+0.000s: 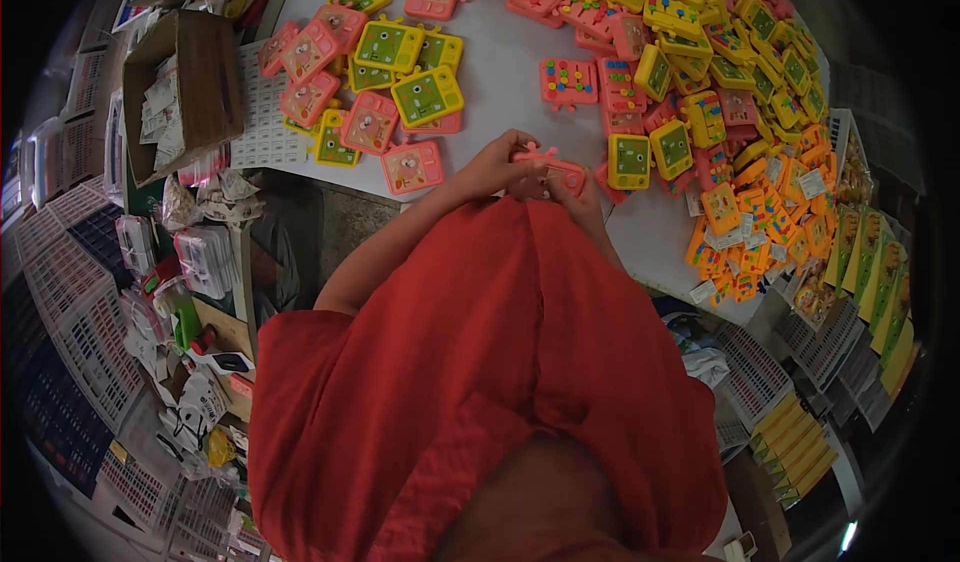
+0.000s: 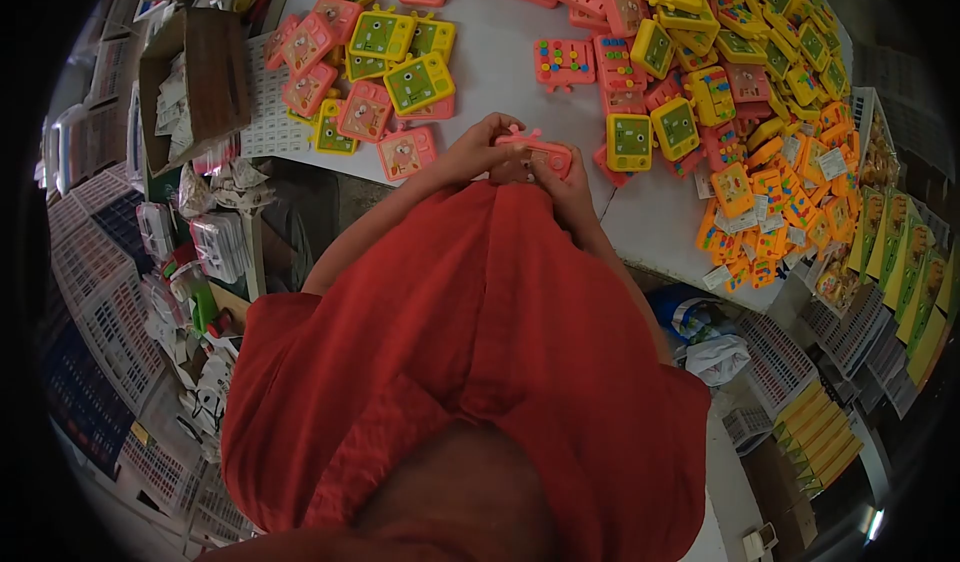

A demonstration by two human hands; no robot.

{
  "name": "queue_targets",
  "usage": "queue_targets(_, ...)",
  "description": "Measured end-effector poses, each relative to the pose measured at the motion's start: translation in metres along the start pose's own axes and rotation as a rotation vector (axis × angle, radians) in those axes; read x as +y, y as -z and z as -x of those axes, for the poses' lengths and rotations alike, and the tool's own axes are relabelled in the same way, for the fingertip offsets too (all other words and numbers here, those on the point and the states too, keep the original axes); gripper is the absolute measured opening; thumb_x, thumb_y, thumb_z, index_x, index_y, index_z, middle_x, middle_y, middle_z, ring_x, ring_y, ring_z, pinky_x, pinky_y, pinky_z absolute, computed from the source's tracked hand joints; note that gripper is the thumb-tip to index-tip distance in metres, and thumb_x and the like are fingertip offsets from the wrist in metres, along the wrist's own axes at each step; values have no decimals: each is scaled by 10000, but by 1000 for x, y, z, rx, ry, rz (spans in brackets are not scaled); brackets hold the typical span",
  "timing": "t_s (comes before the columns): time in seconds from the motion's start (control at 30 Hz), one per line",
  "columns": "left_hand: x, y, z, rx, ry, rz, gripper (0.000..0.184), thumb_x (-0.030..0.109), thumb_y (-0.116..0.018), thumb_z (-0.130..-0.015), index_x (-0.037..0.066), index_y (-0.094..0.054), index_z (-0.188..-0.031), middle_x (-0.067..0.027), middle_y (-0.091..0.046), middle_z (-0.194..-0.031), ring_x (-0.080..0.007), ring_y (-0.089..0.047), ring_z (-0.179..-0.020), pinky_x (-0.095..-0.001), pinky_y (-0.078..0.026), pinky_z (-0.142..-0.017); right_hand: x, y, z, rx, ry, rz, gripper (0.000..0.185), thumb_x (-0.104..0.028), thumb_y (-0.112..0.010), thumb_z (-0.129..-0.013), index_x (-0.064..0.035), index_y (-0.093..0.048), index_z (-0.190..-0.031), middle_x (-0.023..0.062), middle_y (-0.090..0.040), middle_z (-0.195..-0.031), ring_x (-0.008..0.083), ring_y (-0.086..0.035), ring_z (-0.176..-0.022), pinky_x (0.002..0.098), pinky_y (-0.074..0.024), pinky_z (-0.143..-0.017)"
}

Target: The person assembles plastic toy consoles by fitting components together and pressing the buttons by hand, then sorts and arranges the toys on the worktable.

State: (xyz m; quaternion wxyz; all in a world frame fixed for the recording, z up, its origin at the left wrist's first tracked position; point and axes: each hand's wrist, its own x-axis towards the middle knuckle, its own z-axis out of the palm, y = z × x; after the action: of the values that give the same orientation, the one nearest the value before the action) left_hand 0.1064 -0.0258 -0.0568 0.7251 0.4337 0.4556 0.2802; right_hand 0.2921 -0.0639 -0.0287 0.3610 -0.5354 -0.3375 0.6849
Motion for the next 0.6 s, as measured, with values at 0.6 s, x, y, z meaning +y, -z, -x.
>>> queue_targets(0.6, 23, 8, 12, -159, 6, -86, 409, 145, -468, -959, 46, -318, -1326, -61, -568, -1012, -116, -545, -943, -252, -456, -809, -11, -7, -11, 57, 63, 40, 354, -197, -643, -854, -24, -450, -1094, 81, -541, -971, 90, -549, -781, 213, -478, -636)
